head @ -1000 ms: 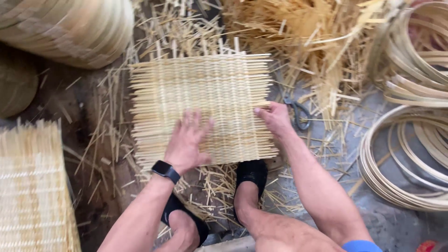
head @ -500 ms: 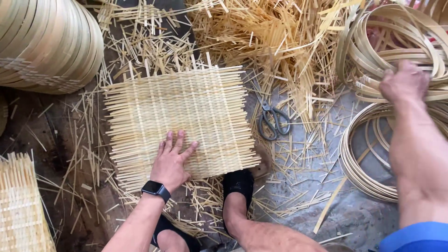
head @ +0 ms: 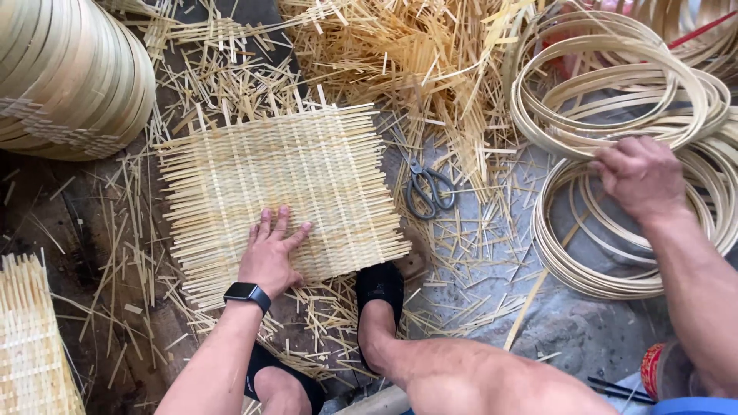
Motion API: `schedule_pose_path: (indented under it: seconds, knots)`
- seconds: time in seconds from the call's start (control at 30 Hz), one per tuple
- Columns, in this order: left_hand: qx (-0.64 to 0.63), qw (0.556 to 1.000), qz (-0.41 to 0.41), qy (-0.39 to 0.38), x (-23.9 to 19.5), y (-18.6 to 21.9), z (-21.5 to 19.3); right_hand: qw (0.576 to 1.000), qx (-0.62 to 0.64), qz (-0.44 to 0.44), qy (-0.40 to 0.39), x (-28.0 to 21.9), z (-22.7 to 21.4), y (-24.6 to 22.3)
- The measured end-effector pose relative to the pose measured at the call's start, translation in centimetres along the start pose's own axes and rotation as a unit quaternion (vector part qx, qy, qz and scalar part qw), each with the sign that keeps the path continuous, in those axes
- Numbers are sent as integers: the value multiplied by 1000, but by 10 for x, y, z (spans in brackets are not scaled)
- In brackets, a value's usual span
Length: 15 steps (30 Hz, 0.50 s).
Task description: The person sits on the floor of a bamboo workshop and assembles round woven bamboo sieves. They lay a woven bamboo mat over a round wooden form, cut off the excess protruding strips with scissors, bend a thin bamboo rim hoop around the edge, press the rim down over the trimmed mat, and set the finished sieve aside with stacks of completed ones.
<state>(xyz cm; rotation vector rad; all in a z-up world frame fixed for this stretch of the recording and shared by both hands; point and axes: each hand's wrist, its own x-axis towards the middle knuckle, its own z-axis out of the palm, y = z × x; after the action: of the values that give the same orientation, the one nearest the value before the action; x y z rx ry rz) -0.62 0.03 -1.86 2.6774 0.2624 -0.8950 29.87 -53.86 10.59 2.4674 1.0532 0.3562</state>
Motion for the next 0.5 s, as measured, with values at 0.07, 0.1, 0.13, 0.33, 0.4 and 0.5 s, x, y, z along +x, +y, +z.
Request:
schedule_pose_path:
  seconds: [0.07, 0.1, 0.13, 0.33, 0.4, 0.5]
  knots:
    - [-2, 1000, 3, 13, 4, -3, 7, 998, 52, 38, 4, -1, -5, 15]
    - [-1, 1000, 5, 16, 1, -1, 2, 998, 50, 40, 6, -2, -9, 23]
    - [-1, 1000, 0, 5, -2, 2, -4, 995, 88, 53, 1, 0, -14, 33]
    - [-18, 999, -5, -36, -16, 8, -36, 987, 133, 60, 65, -10, -16, 104]
    - [-42, 998, -3, -46, -15, 5, -47, 980, 166, 64, 92, -7, -39, 104]
    - [-372, 919, 21, 128, -24, 15, -80, 958, 262, 55, 101, 27, -122, 64]
